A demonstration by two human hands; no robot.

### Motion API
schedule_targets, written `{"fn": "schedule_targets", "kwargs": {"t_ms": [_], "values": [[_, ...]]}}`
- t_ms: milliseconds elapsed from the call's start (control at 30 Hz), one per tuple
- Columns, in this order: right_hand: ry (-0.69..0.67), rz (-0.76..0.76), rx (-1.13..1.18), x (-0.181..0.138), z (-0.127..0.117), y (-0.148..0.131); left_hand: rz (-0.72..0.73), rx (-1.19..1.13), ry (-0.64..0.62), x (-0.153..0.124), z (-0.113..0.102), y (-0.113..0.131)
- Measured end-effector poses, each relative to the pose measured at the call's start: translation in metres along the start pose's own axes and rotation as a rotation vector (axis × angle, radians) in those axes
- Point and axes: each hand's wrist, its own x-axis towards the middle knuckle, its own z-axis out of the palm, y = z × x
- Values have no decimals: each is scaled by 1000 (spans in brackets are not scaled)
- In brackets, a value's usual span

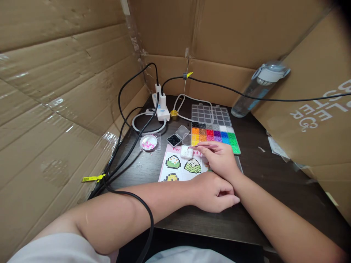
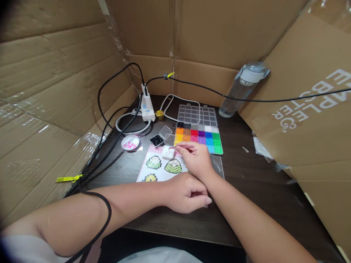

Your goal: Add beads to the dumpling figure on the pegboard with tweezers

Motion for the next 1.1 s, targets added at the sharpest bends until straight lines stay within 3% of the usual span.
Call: {"fn": "schedule_targets", "kwargs": {"t_ms": [800, 1100], "values": [[50, 28, -20, -3, -3, -6, -33, 18, -28, 0, -1, 2], [7, 4, -37, -3, -2, -3, -12, 24, -20, 0, -1, 0]]}}
